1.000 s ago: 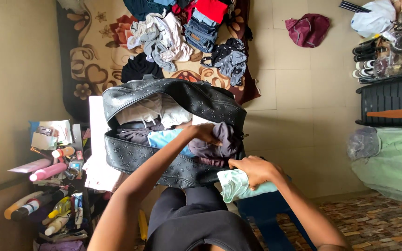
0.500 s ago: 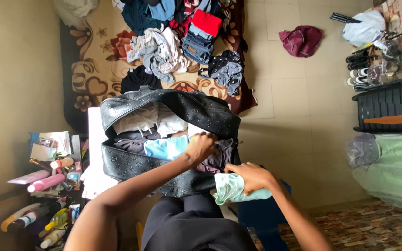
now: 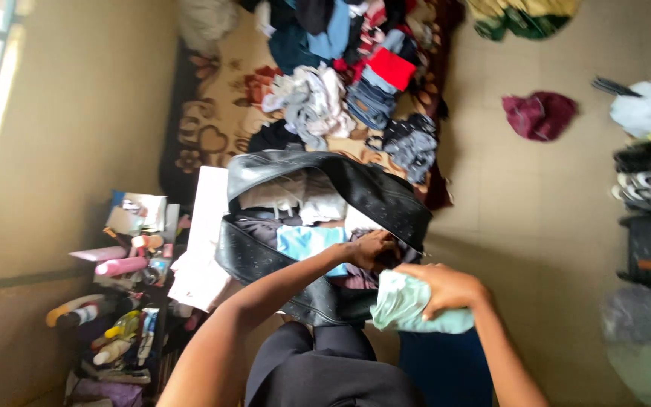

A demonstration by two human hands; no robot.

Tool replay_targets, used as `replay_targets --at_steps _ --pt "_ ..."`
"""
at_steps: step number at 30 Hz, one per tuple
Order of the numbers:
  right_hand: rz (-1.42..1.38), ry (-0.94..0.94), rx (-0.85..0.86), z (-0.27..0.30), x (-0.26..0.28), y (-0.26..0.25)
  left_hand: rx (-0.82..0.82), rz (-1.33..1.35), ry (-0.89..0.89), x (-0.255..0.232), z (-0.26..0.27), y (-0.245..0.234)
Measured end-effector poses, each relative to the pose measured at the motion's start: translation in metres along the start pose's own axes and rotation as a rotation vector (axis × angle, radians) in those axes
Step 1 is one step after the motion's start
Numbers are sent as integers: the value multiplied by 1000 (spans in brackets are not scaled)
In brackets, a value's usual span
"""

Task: Folding clothes on a table and packing them into a duffel bag

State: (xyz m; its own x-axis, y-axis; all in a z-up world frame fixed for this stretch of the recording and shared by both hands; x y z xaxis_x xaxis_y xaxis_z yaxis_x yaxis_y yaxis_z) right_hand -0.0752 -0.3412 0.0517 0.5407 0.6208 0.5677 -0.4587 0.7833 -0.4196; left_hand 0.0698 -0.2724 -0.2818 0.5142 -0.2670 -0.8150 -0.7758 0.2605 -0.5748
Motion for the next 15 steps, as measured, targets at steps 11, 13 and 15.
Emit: replay_targets --at_steps 11,13,15 --pt "-328 -330 -932 -199 49 -6 -188 -534 -684 1 255 -151" --pt "-206 -453 -1036 -234 66 -20 -155 -572 -721 -4 280 -149" --pt "239 -414 -770 -290 48 -28 -159 -618 -678 17 295 -133"
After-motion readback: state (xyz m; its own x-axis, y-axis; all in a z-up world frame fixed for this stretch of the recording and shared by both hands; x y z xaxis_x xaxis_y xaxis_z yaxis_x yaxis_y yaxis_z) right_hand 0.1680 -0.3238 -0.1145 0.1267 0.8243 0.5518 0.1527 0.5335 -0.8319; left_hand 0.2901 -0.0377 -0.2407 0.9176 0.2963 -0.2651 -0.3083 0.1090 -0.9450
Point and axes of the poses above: each hand's wrist, its own z-axis away from the middle knuckle, its own y-axis out of the palm, x = y × z, the point moved 1 cm from there along -z, towards the middle knuckle, and after that the axes turned 6 degrees about z, right-handed, at the moved point
